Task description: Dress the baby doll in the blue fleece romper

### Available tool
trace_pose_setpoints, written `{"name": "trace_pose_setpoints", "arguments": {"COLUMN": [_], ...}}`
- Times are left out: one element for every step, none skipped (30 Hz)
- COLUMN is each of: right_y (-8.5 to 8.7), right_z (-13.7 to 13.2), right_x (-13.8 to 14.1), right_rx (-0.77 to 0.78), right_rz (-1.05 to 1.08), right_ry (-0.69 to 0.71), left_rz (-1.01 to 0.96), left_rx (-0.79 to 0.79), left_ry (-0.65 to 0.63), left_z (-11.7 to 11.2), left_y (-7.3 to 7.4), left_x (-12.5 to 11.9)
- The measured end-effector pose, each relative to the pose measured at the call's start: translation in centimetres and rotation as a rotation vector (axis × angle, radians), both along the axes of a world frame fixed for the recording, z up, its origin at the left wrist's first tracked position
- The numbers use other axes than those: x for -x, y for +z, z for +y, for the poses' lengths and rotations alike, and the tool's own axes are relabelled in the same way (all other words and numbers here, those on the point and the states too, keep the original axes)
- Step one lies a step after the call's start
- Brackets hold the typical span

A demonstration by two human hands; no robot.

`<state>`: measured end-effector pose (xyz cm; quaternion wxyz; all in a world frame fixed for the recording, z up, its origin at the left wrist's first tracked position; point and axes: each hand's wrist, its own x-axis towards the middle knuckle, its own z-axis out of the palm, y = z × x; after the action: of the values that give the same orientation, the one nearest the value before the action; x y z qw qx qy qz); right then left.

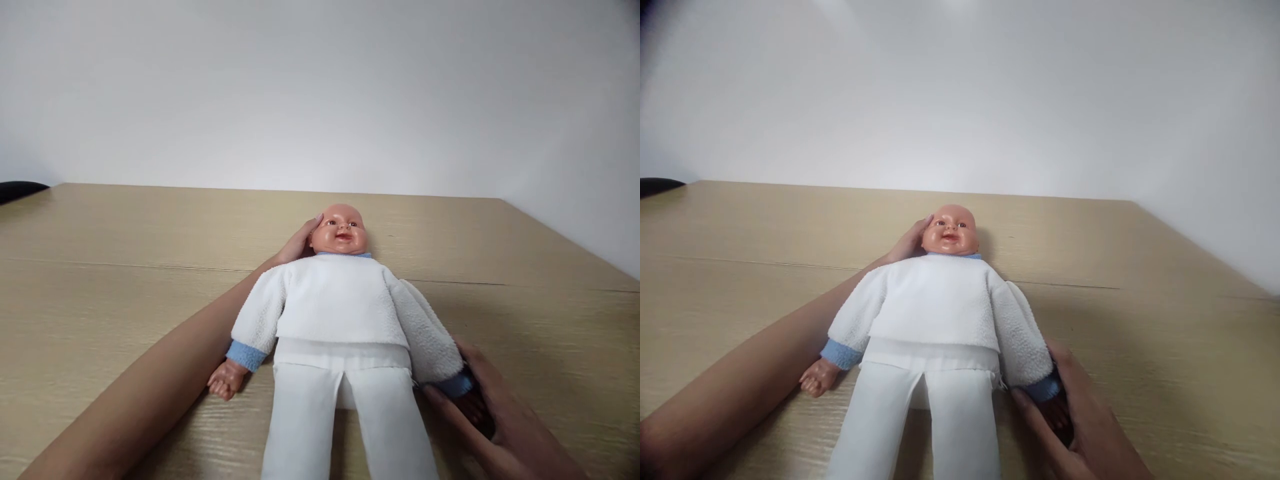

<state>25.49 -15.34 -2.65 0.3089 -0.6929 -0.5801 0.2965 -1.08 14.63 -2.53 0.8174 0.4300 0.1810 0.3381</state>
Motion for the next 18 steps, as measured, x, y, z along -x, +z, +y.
{"name": "trace_pose_setpoints", "arguments": {"right_y": [-0.1,-0.1,-0.1,-0.2,-0.3,-0.3,-0.4,-0.6,-0.7,-0.9,-1.0,-1.1,-1.2,-1.3,-1.4,-1.4,-1.5,-1.5], "right_z": [0.0,-0.1,-0.1,-0.1,-0.2,-0.2,-0.2,-0.3,-0.3,-0.3,-0.4,-0.4,-0.5,-0.5,-0.5,-0.5,-0.5,-0.5], "right_x": [0.0,-0.1,-0.1,-0.1,-0.2,-0.3,-0.4,-0.5,-0.6,-0.7,-0.8,-0.8,-0.9,-0.9,-1.0,-1.0,-1.0,-1.0], "right_rx": [0.001,0.001,-0.003,-0.007,-0.011,-0.012,-0.014,-0.015,-0.015,-0.015,-0.016,-0.016,-0.019,-0.024,-0.03,-0.034,-0.039,-0.042], "right_rz": [-0.013,-0.023,-0.029,-0.033,-0.036,-0.04,-0.045,-0.049,-0.052,-0.053,-0.053,-0.053,-0.051,-0.052,-0.054,-0.058,-0.062,-0.066], "right_ry": [0.013,0.025,0.034,0.04,0.044,0.048,0.051,0.056,0.061,0.064,0.065,0.066,0.065,0.062,0.06,0.059,0.06,0.063], "left_rz": [0.005,0.01,0.013,0.016,0.017,0.018,0.018,0.018,0.018,0.018,0.019,0.02,0.021,0.024,0.027,0.03,0.033,0.034], "left_rx": [-0.005,-0.011,-0.017,-0.02,-0.021,-0.021,-0.022,-0.023,-0.025,-0.026,-0.025,-0.022,-0.019,-0.017,-0.018,-0.021,-0.027,-0.032], "left_ry": [0.004,0.01,0.018,0.024,0.028,0.03,0.028,0.025,0.024,0.027,0.029,0.031,0.031,0.029,0.025,0.024,0.025,0.028], "left_z": [-0.1,-0.1,-0.1,-0.1,-0.1,-0.1,-0.1,-0.1,-0.1,-0.1,-0.1,-0.1,-0.1,-0.1,0.0,0.1,0.2,0.2], "left_y": [0.1,0.1,0.1,0.1,0.1,0.1,0.1,0.0,0.1,0.1,0.1,0.1,0.1,0.1,0.0,0.0,-0.1,-0.1], "left_x": [0.0,-0.1,-0.1,-0.1,-0.2,-0.2,-0.2,-0.3,-0.3,-0.3,-0.3,-0.3,-0.3,-0.3,-0.3,-0.3,-0.3,-0.3]}}
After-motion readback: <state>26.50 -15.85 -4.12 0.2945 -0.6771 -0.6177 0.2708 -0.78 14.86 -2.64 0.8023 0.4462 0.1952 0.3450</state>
